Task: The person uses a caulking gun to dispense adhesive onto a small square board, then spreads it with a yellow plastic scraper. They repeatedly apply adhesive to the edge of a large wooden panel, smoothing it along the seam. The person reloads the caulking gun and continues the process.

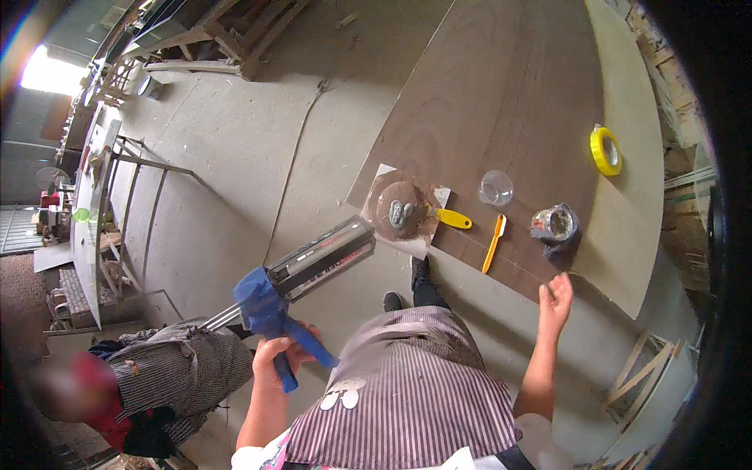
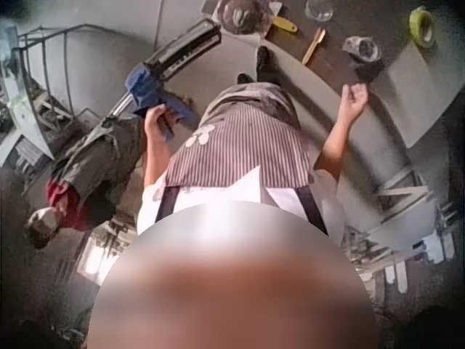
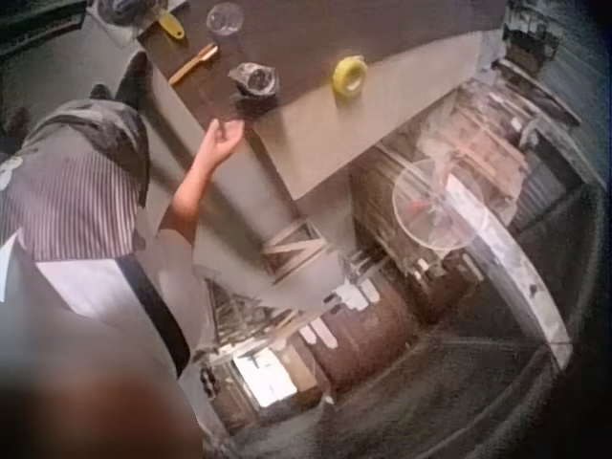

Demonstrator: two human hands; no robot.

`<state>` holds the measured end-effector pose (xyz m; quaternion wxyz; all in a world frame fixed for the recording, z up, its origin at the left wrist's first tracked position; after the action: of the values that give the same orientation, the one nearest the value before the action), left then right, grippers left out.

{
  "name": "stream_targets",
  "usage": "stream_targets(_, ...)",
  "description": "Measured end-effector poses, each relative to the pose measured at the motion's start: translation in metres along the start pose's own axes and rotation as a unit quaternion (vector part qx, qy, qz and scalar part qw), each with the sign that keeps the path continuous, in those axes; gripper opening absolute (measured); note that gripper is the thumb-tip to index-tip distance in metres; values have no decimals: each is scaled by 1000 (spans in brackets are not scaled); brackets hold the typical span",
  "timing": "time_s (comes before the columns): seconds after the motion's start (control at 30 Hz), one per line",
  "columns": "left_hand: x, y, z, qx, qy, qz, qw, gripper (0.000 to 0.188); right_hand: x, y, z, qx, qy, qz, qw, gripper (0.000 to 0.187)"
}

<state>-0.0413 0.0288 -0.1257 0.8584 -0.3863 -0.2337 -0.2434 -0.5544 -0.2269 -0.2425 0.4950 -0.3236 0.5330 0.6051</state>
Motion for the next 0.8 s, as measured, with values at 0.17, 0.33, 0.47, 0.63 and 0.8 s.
stream_targets(0.17, -15, 29, 14, -36, -1, 32, 999, 48, 1, -62, 80, -185, -23, 65, 980, 18)
stream_targets(0.33, -87, 64, 20, -37, 68, 225, 971, 48, 7, -213, 168, -546, -35, -33, 837, 53)
stream_targets(0.47, -170, 73, 33, -117, 168, 334, 920, 29, 43, -287, 208, -655, -188, -123, 722, 92)
stream_targets(0.63, -279, 99, 20, 8, 265, 423, 866, 24, 139, -319, 213, -566, -399, -175, 700, 71)
stream_targets(0.8, -344, 128, -66, -72, 271, 311, 908, 25, 251, -309, 161, -421, -504, -198, 728, 41)
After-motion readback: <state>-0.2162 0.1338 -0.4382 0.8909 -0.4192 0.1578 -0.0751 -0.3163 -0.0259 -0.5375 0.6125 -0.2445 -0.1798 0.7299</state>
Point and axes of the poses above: each hand's wrist, its own z-axis away from the middle knuckle, its own y-axis out of the back of the hand, x = y × z, the point moved 6 cm from there along -z, towards the middle knuckle, and after that the axes turned 11 degrees about -x, right-handed, at the moved point
